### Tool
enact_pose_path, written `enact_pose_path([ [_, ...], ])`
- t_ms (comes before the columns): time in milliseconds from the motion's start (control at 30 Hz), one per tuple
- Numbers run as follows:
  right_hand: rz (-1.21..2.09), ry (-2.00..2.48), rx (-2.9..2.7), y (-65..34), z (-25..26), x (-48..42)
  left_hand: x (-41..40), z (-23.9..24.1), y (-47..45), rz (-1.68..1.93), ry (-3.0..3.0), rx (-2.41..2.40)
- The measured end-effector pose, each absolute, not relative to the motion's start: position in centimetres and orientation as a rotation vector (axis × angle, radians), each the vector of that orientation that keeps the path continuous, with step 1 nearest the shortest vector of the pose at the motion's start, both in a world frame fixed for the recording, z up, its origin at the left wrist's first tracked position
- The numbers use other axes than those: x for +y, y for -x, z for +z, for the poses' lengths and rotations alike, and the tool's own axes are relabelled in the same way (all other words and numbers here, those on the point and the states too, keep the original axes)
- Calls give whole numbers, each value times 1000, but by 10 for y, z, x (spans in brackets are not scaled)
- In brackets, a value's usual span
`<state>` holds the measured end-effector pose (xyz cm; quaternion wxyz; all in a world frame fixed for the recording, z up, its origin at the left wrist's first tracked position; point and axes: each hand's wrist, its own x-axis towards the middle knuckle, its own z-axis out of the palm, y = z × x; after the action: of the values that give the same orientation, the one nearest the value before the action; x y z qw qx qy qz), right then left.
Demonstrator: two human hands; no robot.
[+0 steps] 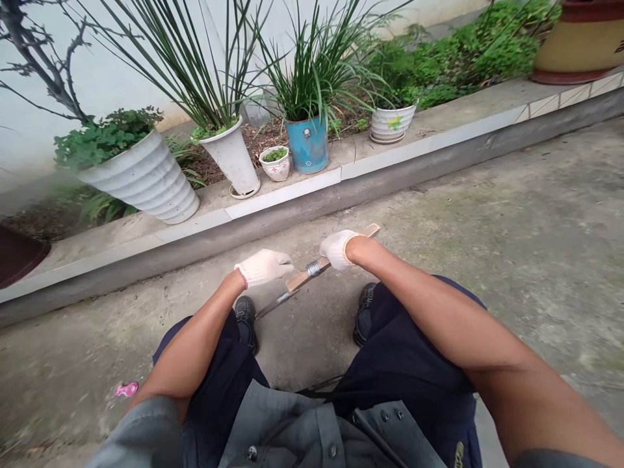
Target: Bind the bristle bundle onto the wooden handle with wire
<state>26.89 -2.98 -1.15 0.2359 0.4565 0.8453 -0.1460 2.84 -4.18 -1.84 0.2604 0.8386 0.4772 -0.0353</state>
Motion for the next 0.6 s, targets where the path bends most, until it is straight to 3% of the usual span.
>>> enact_pose_path([
  [133,-357,-1253,2341,-278,-13,-25,-39,-21,-29,-92,-2339,1292],
  [267,-729,-1052,2496,-288,-11,-20,-36,-25,-26,-1,-2329,1202],
  [467,-1085,-1376,2612,-294,7,-16,-39,-30,-27,264,-2008,1165],
  [600,-836,-1677,2589,-282,9,-9,-44,-32,-35,254,-2028,1233],
])
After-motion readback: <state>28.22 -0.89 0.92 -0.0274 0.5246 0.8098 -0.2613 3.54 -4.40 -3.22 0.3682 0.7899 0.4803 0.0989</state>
